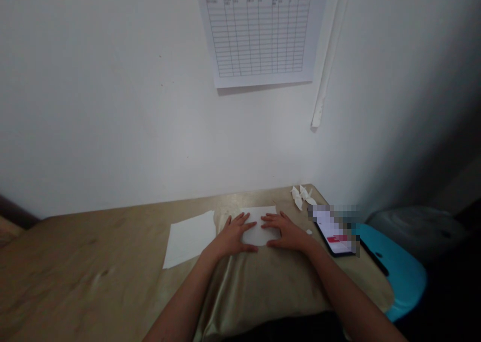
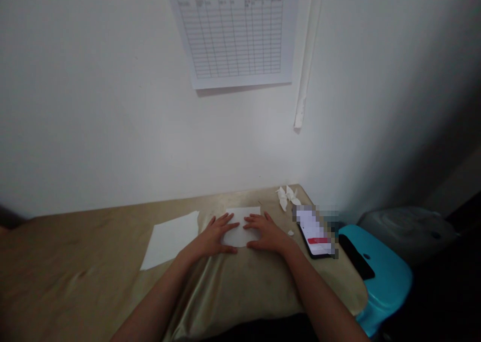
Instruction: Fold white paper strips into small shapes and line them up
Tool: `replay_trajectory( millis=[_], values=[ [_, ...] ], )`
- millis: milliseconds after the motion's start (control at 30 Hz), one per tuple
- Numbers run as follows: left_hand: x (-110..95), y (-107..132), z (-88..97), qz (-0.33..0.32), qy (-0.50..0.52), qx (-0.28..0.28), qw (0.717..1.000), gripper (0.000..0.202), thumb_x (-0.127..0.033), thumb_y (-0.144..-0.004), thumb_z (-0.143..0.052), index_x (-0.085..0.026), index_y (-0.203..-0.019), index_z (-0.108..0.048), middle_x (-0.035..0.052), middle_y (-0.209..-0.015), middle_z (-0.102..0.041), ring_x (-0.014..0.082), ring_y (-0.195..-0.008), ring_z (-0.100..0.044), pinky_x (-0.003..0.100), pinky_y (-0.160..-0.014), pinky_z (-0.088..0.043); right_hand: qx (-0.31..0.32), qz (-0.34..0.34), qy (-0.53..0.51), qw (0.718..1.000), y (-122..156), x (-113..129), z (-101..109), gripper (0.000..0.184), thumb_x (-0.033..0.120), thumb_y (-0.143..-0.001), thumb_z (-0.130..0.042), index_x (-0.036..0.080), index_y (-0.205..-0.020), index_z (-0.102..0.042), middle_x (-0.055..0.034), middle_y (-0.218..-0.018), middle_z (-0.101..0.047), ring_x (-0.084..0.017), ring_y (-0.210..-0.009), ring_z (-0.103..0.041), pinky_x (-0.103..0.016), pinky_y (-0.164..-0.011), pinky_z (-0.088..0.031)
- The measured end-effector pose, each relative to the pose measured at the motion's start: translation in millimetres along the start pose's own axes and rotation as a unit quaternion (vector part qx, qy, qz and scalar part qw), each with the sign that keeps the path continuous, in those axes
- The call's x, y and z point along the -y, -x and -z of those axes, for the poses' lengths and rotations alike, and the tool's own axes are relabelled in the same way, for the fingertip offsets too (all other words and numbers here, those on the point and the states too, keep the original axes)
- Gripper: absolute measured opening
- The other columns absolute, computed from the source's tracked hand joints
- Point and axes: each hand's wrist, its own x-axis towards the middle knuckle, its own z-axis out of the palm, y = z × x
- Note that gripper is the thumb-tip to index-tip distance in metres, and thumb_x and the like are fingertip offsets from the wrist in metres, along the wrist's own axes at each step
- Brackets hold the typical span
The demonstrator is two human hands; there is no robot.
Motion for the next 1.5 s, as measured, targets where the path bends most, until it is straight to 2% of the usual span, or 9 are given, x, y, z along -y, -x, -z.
replay_trajectory(
  millis=[133, 367, 600, 800, 967, 1133, 1233, 1367, 1500],
  values=[
    [2.2, -1.0, -1.5, 0.002, 0.005, 0.0, 1.0, 0.088, -0.065, -0.072, -0.074, -0.03, -0.147, -0.047, 0.0132, -0.165, -0.025, 0.0333, -0.153, -0.021, 0.063, -0.122, -0.01, -0.002, 0.0, 0.004, 1.0, 0.3, 1.4, 1.6, 0.054, 0.04, -0.075, -0.078, 0.029, -0.126, -0.066, -0.0062, -0.152, -0.049, -0.026, -0.146, -0.037, -0.055, -0.124, -0.007],
    [-2.1, 1.4, 3.3, -0.01, 0.009, -0.007, 1.0, 0.069, -0.061, -0.081, -0.068, -0.03, -0.141, -0.055, 0.0126, -0.162, -0.032, 0.0336, -0.153, -0.022, 0.06, -0.122, -0.015, 0.005, 0.008, -0.023, 1.0, 0.1, -0.1, 2.7, 0.067, 0.059, -0.072, -0.078, 0.03, -0.13, -0.063, -0.0068, -0.152, -0.049, -0.028, -0.146, -0.035, -0.055, -0.124, -0.007],
    [-1.3, -0.9, 2.4, -0.013, 0.016, -0.052, 0.998, 0.041, -0.046, -0.099, -0.048, -0.026, -0.13, -0.066, 0.0126, -0.153, -0.048, 0.0298, -0.147, -0.037, 0.056, -0.12, -0.025, -0.031, 0.019, -0.04, 0.999, 2.0, -4.5, 1.2, 0.042, 0.042, -0.081, -0.072, 0.028, -0.12, -0.069, -0.0069, -0.145, -0.056, -0.027, -0.142, -0.042, -0.055, -0.124, -0.012],
    [1.8, -2.8, 0.4, -0.021, 0.036, -0.127, 0.991, 0.037, -0.043, -0.099, -0.049, -0.024, -0.126, -0.067, 0.0097, -0.139, -0.062, 0.0257, -0.132, -0.054, 0.05, -0.118, -0.032, -0.119, -0.063, -0.04, 0.99, -3.1, -2.8, 2.3, 0.029, 0.031, -0.085, -0.065, 0.02, -0.112, -0.071, -0.0096, -0.117, -0.071, -0.024, -0.115, -0.062, -0.043, -0.108, -0.041],
    [5.3, -6.0, -3.3, -0.025, 0.101, -0.206, 0.973, 0.048, -0.037, -0.095, -0.057, -0.022, -0.14, -0.053, 0.0111, -0.132, -0.06, 0.0237, -0.122, -0.058, 0.042, -0.109, -0.044, -0.178, -0.131, -0.008, 0.975, -6.9, -2.2, 8.2, 0.022, 0.039, -0.089, -0.061, 0.018, -0.09, -0.069, -0.0067, -0.087, -0.07, -0.02, -0.081, -0.062, -0.033, -0.078, -0.047],
    [5.9, -7.7, -7.6, 0.008, 0.165, -0.219, 0.962, 0.078, -0.025, -0.089, -0.063, -0.023, -0.156, -0.025, 0.009, -0.12, -0.057, 0.0169, -0.091, -0.063, 0.039, -0.094, -0.054, -0.205, -0.155, 0.015, 0.966, -9.8, -12.9, 4.6, 0.018, 0.036, -0.088, -0.062, 0.019, -0.085, -0.062, -0.0044, -0.086, -0.066, -0.018, -0.077, -0.057, -0.029, -0.07, -0.042],
    [6.2, -8.2, -10.1, -0.005, 0.161, -0.211, 0.964, 0.071, -0.023, -0.087, -0.065, -0.027, -0.151, -0.037, 0.0087, -0.124, -0.053, 0.0155, -0.091, -0.063, 0.038, -0.094, -0.054, -0.22, -0.159, 0.041, 0.962, -11.2, -16.3, -0.1, 0.019, 0.037, -0.087, -0.063, 0.02, -0.08, -0.058, -0.0029, -0.083, -0.062, -0.018, -0.075, -0.055, -0.028, -0.068, -0.04],
    [8.9, -9.9, -15.1, -0.024, 0.108, -0.191, 0.975, 0.035, -0.027, -0.089, -0.065, -0.025, -0.124, -0.068, 0.0109, -0.131, -0.05, 0.0181, -0.1, -0.063, 0.038, -0.098, -0.053, -0.218, -0.154, 0.071, 0.961, -13.1, -14.9, -6.6, 0.016, 0.033, -0.088, -0.061, 0.02, -0.082, -0.056, -0.0036, -0.087, -0.062, -0.018, -0.078, -0.056, -0.029, -0.071, -0.041],
    [9.4, -9.5, -15.4, -0.02, 0.029, -0.182, 0.983, 0.027, -0.032, -0.092, -0.063, -0.027, -0.116, -0.075, 0.0119, -0.128, -0.058, 0.0248, -0.113, -0.059, 0.044, -0.104, -0.048, -0.204, -0.162, 0.115, 0.959, -15.6, -12.2, -11.4, 0.013, 0.029, -0.092, -0.058, 0.019, -0.084, -0.057, -0.0066, -0.093, -0.064, -0.02, -0.084, -0.058, -0.03, -0.077, -0.043]
  ],
)
